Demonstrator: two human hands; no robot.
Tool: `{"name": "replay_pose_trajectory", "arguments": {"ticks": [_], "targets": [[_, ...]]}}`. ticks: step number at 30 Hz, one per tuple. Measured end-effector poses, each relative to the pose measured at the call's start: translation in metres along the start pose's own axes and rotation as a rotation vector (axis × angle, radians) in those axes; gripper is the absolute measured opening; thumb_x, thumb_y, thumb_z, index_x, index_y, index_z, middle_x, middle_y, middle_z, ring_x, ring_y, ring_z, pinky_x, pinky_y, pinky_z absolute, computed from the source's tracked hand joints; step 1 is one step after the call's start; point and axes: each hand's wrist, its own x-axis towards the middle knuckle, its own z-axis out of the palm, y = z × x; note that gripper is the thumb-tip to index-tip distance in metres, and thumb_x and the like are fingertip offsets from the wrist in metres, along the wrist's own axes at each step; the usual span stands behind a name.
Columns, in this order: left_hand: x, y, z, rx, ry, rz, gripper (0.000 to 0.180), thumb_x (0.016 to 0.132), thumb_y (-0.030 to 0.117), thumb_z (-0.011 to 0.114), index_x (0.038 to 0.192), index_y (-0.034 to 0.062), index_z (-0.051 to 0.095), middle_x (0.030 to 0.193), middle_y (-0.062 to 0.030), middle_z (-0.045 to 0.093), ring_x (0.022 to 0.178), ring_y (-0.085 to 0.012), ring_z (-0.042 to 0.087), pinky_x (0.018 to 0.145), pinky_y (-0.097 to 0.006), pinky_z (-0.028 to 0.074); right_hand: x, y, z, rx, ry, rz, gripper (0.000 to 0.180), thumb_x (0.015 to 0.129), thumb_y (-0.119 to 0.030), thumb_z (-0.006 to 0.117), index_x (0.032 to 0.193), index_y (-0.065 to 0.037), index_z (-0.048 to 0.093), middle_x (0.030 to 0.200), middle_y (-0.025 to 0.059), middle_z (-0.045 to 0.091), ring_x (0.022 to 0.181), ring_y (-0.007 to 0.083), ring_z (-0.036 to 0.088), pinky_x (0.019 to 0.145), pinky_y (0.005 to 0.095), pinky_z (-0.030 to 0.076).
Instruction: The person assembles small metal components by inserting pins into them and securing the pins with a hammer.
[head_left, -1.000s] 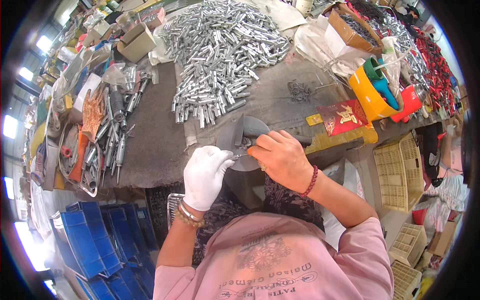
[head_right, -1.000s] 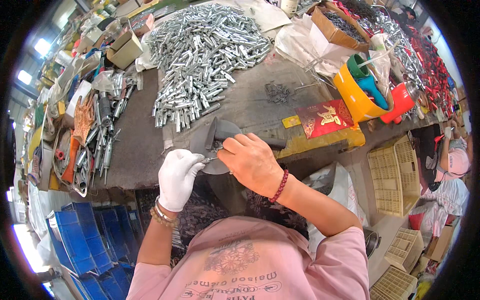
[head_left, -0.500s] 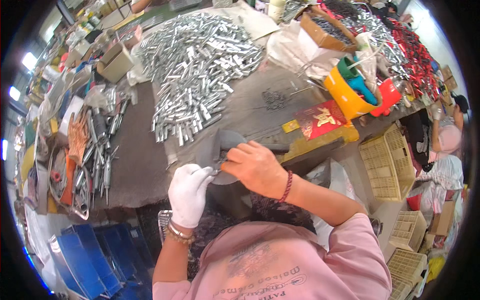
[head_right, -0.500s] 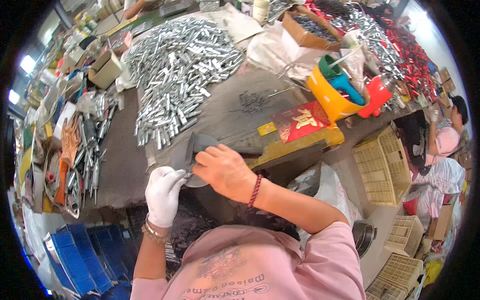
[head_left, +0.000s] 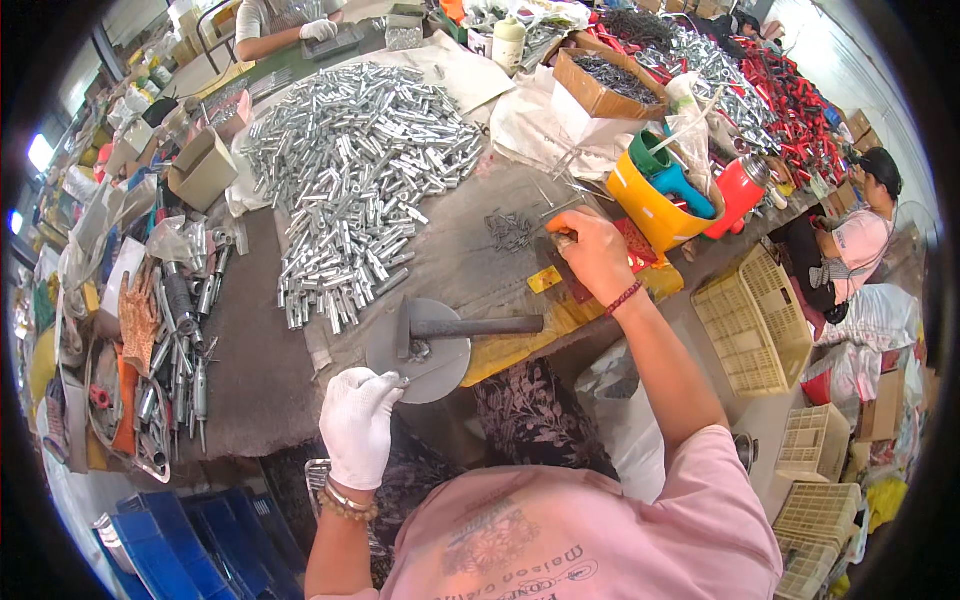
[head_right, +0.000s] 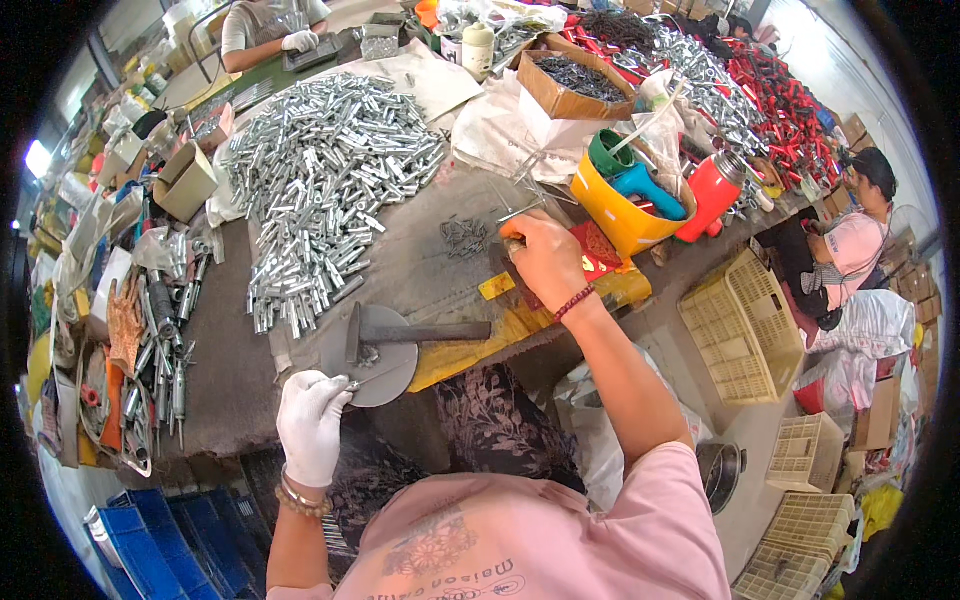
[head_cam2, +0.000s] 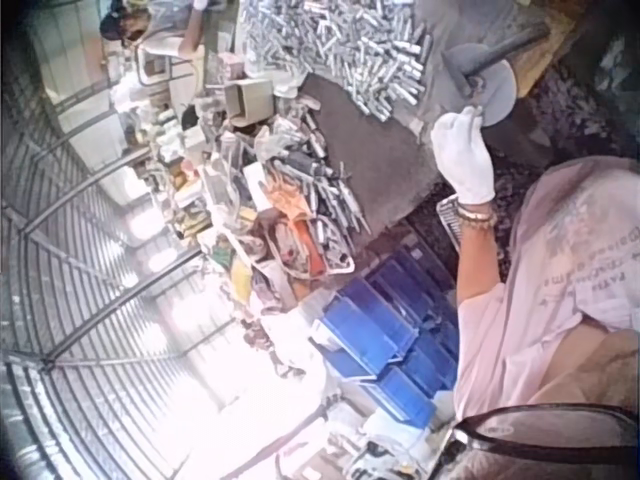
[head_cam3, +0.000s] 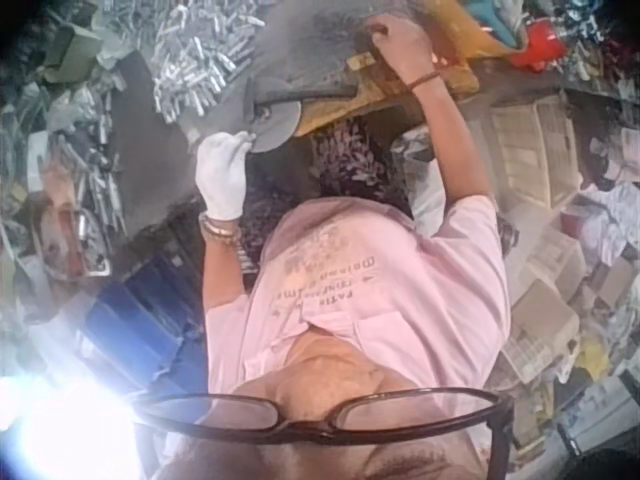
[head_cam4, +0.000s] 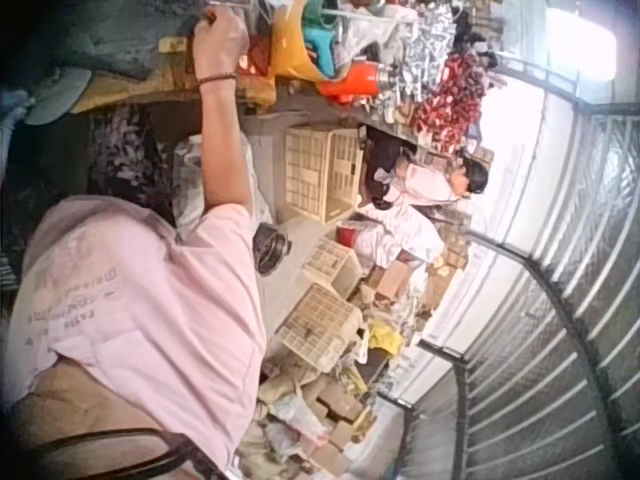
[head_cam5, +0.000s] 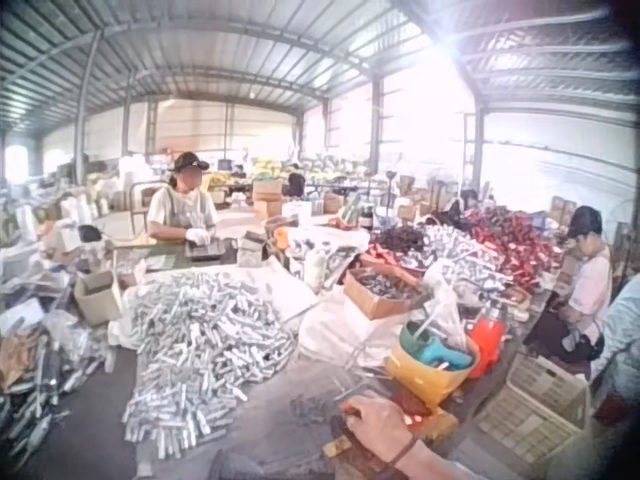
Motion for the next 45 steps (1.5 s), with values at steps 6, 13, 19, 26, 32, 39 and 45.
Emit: {"name": "replay_pose_trajectory", "arguments": {"ticks": [6, 13, 19, 26, 32, 39, 45], "targets": [[-0.005, 0.002, 0.002, -0.036, 0.035, -0.028, 0.020, 0.084, 0.010, 0.088, 0.103, 0.0094, 0.081, 0.096, -0.0081, 0.072, 0.094, -0.0313, 0.070, 0.083, -0.043, 0.056, 0.009, 0.004, 0.020, 0.022, -0.067, -0.043, 0.022, 0.088, 0.003, 0.068, 0.103, -0.010, 0.076, 0.108, 0.0178, 0.073, 0.103, 0.0445, 0.072, 0.088, 0.0537, 0.058], [-0.008, 0.007, -0.001, -0.017, 0.016, -0.019, 0.019, 0.086, 0.012, 0.086, 0.105, 0.0123, 0.083, 0.096, -0.0066, 0.072, 0.093, -0.0306, 0.070, 0.082, -0.042, 0.056, -0.004, -0.041, -0.002, 0.006, -0.052, -0.068, 0.023, 0.088, 0.007, 0.070, 0.106, -0.006, 0.072, 0.112, 0.0182, 0.073, 0.103, 0.0441, 0.072, 0.088, 0.0529, 0.059], [-0.004, 0.003, 0.000, 0.029, -0.005, -0.021, 0.020, 0.082, 0.010, 0.088, 0.101, 0.0113, 0.081, 0.093, -0.0066, 0.070, 0.092, -0.0301, 0.069, 0.081, -0.042, 0.057, -0.042, -0.166, 0.005, 0.339, -0.206, -0.452, 0.037, 0.083, 0.008, 0.070, 0.116, -0.009, 0.072, 0.108, 0.0135, 0.075, 0.102, 0.0374, 0.074, 0.090, 0.0465, 0.061], [-0.001, -0.005, 0.002, 0.075, -0.045, -0.008, 0.013, 0.086, 0.014, 0.083, 0.096, 0.0093, 0.077, 0.092, -0.0081, 0.068, 0.092, -0.0333, 0.068, 0.080, -0.045, 0.056, -0.059, -0.206, 0.033, 0.778, -0.441, -0.349, 0.053, 0.085, 0.013, 0.072, 0.134, -0.008, 0.068, 0.104, 0.0121, 0.075, 0.095, 0.0288, 0.077, 0.084, 0.0390, 0.062], [-0.005, -0.003, -0.001, 0.030, -0.009, -0.016, 0.026, 0.082, 0.008, 0.088, 0.107, 0.0124, 0.081, 0.099, -0.0061, 0.073, 0.096, -0.0301, 0.071, 0.082, -0.042, 0.058, -0.067, -0.188, 0.026, 0.723, -0.499, -0.105, 0.053, 0.088, 0.014, 0.074, 0.136, -0.006, 0.068, 0.100, 0.0077, 0.075, 0.093, 0.0191, 0.076, 0.081, 0.0320, 0.061], [-0.006, -0.006, 0.001, 0.014, 0.017, 0.001, 0.029, 0.081, 0.008, 0.089, 0.108, 0.0119, 0.081, 0.097, -0.0061, 0.072, 0.095, -0.0304, 0.071, 0.083, -0.042, 0.058, -0.075, -0.190, 0.036, 0.629, -0.432, -0.244, 0.055, 0.083, 0.014, 0.074, 0.134, -0.004, 0.068, 0.101, 0.0076, 0.078, 0.094, 0.0189, 0.076, 0.086, 0.0327, 0.060], [-0.003, -0.006, -0.001, 0.024, -0.073, -0.051, 0.019, 0.084, 0.009, 0.086, 0.102, 0.0099, 0.080, 0.096, -0.0084, 0.072, 0.092, -0.0324, 0.069, 0.081, -0.044, 0.057, -0.071, -0.202, 0.030, 0.431, -0.326, -0.520, 0.048, 0.086, 0.004, 0.072, 0.132, -0.007, 0.065, 0.094, 0.0086, 0.072, 0.094, 0.0300, 0.070, 0.085, 0.0415, 0.056]]}}
